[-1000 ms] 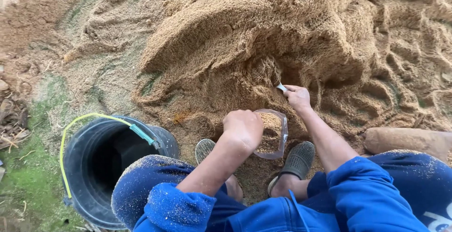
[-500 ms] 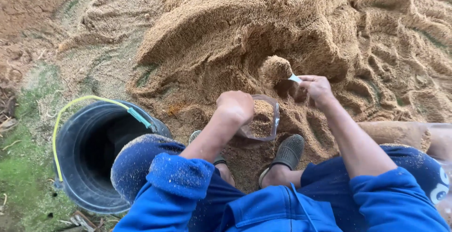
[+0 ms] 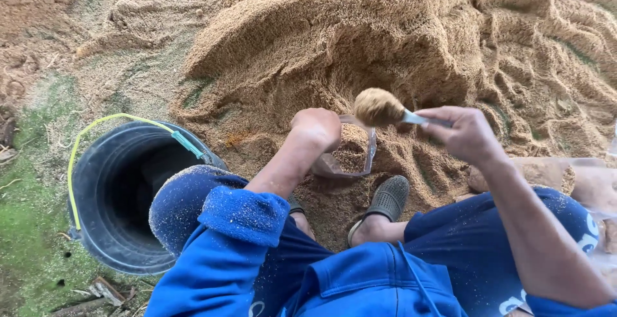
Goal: Filling small plastic bags with grain from a large pile using a plastic spoon.
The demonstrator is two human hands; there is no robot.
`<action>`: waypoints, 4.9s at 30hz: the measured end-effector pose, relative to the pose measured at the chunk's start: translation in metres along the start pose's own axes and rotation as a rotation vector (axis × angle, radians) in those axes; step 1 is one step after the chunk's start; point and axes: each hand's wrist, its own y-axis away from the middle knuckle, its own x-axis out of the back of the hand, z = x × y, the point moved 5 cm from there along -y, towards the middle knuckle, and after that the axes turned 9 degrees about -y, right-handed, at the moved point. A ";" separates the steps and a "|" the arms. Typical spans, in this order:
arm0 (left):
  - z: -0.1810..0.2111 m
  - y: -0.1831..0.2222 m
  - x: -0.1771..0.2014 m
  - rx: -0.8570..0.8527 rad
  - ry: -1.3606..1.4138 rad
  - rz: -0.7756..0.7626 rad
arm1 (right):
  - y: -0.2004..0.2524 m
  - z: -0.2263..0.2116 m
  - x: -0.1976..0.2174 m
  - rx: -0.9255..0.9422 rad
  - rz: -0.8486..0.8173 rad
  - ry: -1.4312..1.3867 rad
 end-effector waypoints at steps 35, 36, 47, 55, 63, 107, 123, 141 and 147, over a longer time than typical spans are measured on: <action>0.001 0.023 0.011 -0.066 -0.118 -0.066 | -0.059 0.042 0.011 -0.145 0.009 0.177; -0.002 -0.006 -0.017 -0.061 -0.010 0.011 | -0.070 0.071 0.008 -0.257 0.038 0.277; 0.001 0.046 0.026 -0.024 -0.014 -0.014 | -0.150 0.294 -0.099 -0.395 0.284 0.500; 0.002 0.049 0.040 -0.041 -0.015 -0.006 | -0.148 0.246 -0.168 -0.348 0.142 0.107; 0.000 0.047 0.037 -0.017 0.025 -0.020 | -0.131 0.248 -0.146 -0.278 0.197 -0.374; -0.010 0.057 0.045 -0.008 0.038 0.014 | 0.032 -0.014 -0.013 0.433 0.203 0.458; 0.003 0.076 0.054 0.048 -0.028 -0.071 | -0.067 0.211 -0.038 -0.414 0.098 0.536; 0.001 0.063 0.040 0.012 0.001 0.012 | -0.013 0.035 -0.098 -0.296 0.011 0.110; 0.000 0.076 0.046 0.018 0.055 0.067 | -0.007 0.033 -0.119 -0.178 -0.062 0.424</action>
